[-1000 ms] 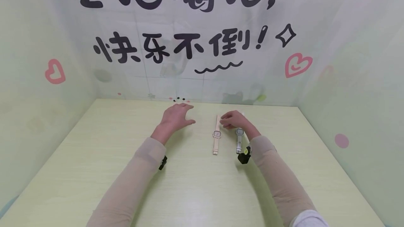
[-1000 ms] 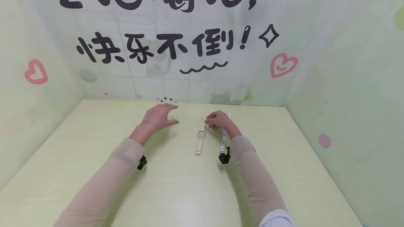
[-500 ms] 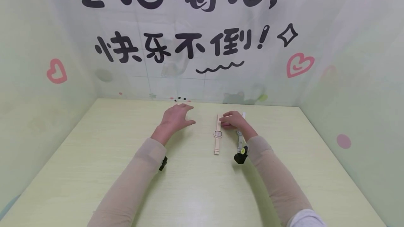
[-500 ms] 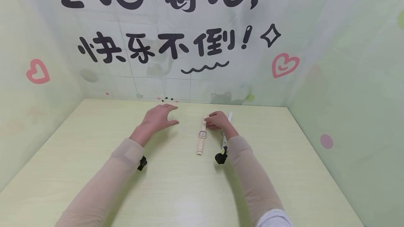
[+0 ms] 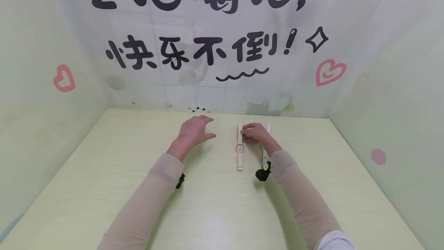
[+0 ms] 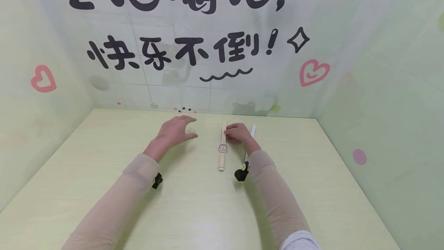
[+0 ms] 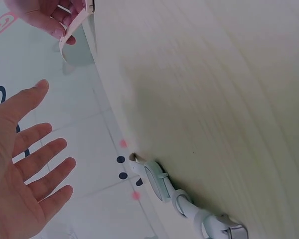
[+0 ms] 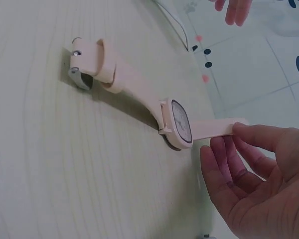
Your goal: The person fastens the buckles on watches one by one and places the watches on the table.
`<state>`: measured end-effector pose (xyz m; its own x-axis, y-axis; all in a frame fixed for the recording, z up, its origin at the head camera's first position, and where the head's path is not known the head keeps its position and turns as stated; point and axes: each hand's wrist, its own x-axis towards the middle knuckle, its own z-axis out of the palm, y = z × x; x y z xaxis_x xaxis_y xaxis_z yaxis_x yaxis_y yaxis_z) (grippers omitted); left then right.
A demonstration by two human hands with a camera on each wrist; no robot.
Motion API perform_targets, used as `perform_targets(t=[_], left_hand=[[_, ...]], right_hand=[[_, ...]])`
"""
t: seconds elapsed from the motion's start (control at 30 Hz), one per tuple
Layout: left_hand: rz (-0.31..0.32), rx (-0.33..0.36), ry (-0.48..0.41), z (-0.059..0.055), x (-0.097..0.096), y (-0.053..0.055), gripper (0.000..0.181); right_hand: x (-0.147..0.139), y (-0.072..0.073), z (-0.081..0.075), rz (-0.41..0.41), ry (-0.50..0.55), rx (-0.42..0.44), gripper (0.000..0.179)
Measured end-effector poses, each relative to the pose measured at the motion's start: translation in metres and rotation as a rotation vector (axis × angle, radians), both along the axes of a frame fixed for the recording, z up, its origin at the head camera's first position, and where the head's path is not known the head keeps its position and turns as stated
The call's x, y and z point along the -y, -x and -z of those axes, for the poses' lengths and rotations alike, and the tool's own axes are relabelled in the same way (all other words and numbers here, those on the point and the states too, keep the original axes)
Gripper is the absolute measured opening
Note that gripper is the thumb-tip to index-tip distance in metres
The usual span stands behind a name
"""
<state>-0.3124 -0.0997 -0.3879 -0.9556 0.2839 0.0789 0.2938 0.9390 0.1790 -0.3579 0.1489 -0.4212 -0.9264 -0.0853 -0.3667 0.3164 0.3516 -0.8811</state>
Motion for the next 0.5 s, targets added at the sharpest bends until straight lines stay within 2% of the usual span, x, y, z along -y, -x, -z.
perform_targets(t=[0.3, 0.5], left_hand=[[0.003, 0.001, 0.004, 0.000, 0.000, -0.002, 0.066], [-0.001, 0.014, -0.018, -0.001, 0.000, -0.006, 0.065]], right_hand=[[0.001, -0.003, -0.004, -0.003, 0.033, 0.025, 0.032], [0.002, -0.008, -0.012, -0.013, 0.111, 0.040, 0.036]])
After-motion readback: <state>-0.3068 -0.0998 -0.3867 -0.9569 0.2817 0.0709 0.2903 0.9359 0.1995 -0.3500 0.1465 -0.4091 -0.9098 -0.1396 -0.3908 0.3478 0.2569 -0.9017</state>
